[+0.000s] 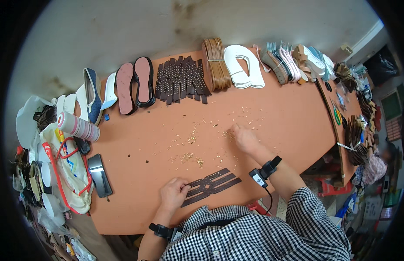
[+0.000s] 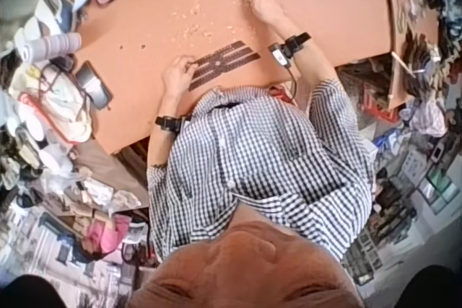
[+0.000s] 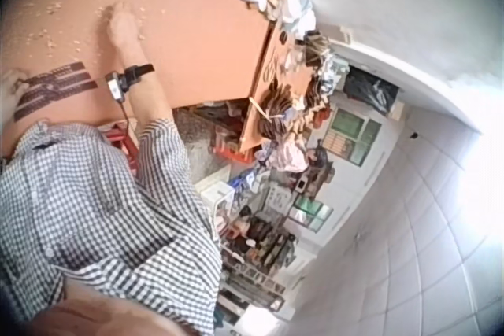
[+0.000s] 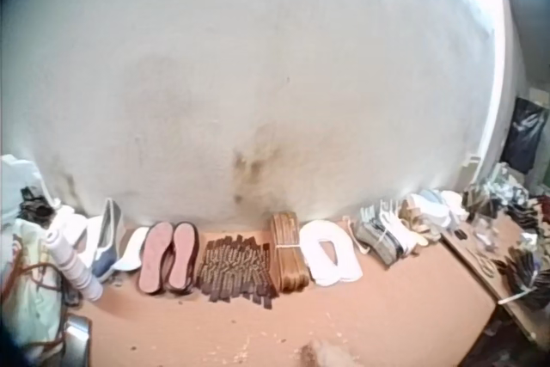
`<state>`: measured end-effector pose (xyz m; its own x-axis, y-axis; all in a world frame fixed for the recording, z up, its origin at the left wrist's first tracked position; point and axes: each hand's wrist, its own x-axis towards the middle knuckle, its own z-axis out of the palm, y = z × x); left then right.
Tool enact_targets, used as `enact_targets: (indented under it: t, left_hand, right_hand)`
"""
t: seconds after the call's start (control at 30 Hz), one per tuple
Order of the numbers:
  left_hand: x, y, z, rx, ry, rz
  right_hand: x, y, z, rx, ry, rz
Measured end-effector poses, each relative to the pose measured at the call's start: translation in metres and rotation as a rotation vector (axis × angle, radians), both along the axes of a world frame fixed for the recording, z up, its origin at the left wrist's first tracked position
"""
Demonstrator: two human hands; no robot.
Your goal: Manually applying decorative elements to shoe upper straps.
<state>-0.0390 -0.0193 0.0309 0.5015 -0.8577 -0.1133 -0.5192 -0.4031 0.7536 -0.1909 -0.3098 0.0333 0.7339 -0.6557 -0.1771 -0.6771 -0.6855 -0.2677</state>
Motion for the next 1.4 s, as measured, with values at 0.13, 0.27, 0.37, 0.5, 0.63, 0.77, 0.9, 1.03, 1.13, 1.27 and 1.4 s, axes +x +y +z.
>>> enact_targets:
  t: [0.13, 0.27, 0.37, 0.5, 0.63, 0.77, 0.9, 1.03, 1.13, 1.27, 1.4]
  left_hand:
    - [-0.002, 0.003, 0.000, 0.005, 0.002, 0.017]
    - [0.001, 0.005, -0.006, 0.034, -0.018, -0.002]
    - [0.001, 0.001, -0.005, 0.012, 0.049, -0.002]
    - [0.001, -0.001, -0.005, -0.026, 0.041, 0.006]
    - [0.001, -0.001, -0.004, -0.032, 0.006, -0.006]
    - [0.000, -0.003, -0.003, -0.051, -0.033, -0.032]
    - [0.001, 0.005, -0.011, -0.082, -0.058, -0.014]
    - [0.002, 0.003, -0.011, -0.005, -0.009, -0.014]
    - [0.002, 0.001, -0.010, -0.015, -0.003, -0.012]
    - [0.002, 0.003, -0.009, -0.022, -0.009, -0.014]
    - [0.003, 0.002, -0.008, -0.013, 0.003, -0.024]
  right_hand:
    - [0.003, 0.001, 0.005, -0.029, 0.033, 0.096]
    - [0.018, -0.002, 0.017, -0.093, 0.159, 0.193]
    - [0.018, -0.022, 0.004, -0.140, 0.213, 0.314]
    - [0.024, -0.013, 0.015, -0.247, 0.327, 0.360]
    - [0.019, -0.008, 0.001, -0.345, 0.373, 0.392]
    - [0.004, -0.007, -0.012, -0.474, 0.164, 0.340]
    - [-0.008, 0.051, -0.010, -0.130, -0.071, 0.354]
    - [-0.018, 0.131, 0.006, 0.129, -0.208, 0.266]
    - [-0.016, 0.151, 0.004, 0.140, -0.217, 0.291]
    - [-0.006, 0.155, 0.007, 0.098, -0.136, 0.315]
    - [0.000, 0.154, 0.005, 0.077, -0.069, 0.342]
